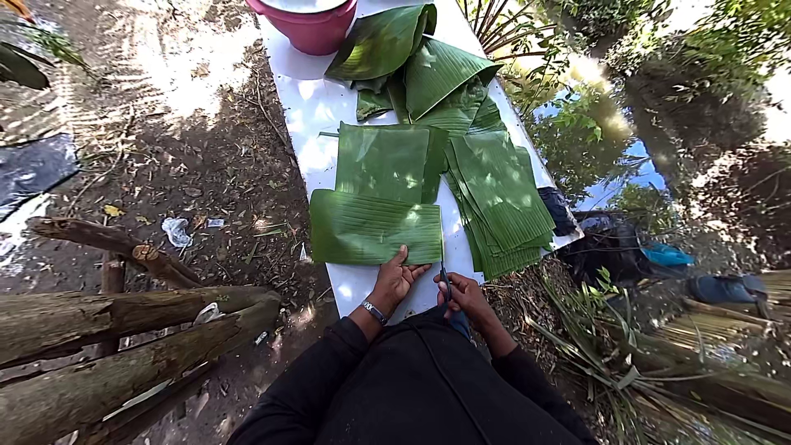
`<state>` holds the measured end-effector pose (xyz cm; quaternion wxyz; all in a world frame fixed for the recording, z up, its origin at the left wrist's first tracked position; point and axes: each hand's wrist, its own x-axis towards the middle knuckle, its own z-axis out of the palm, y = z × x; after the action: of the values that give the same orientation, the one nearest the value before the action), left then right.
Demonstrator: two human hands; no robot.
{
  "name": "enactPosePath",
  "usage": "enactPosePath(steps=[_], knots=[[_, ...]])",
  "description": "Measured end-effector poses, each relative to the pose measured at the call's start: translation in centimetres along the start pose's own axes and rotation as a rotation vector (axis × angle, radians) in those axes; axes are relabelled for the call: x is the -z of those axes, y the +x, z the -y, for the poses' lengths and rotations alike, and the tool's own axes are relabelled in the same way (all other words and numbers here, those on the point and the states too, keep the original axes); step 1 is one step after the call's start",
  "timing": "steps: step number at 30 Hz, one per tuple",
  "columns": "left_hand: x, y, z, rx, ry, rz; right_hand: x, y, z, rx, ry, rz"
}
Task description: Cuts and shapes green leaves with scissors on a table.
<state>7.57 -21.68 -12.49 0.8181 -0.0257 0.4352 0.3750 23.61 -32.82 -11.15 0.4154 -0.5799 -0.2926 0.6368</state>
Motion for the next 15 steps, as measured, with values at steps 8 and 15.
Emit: enactPosePath(steps=[8,15], knots=[[-0.03,-0.03,0.02,-0.002,-0.004,0.001,-0.61,-0.45,-0.47,0.047,-0.05,-0.052],[0.01,-0.39,-0.12,-0.011,0.025,0.004,-0.66,-0.26,-0.03,0.023,-0.026,-0.039]])
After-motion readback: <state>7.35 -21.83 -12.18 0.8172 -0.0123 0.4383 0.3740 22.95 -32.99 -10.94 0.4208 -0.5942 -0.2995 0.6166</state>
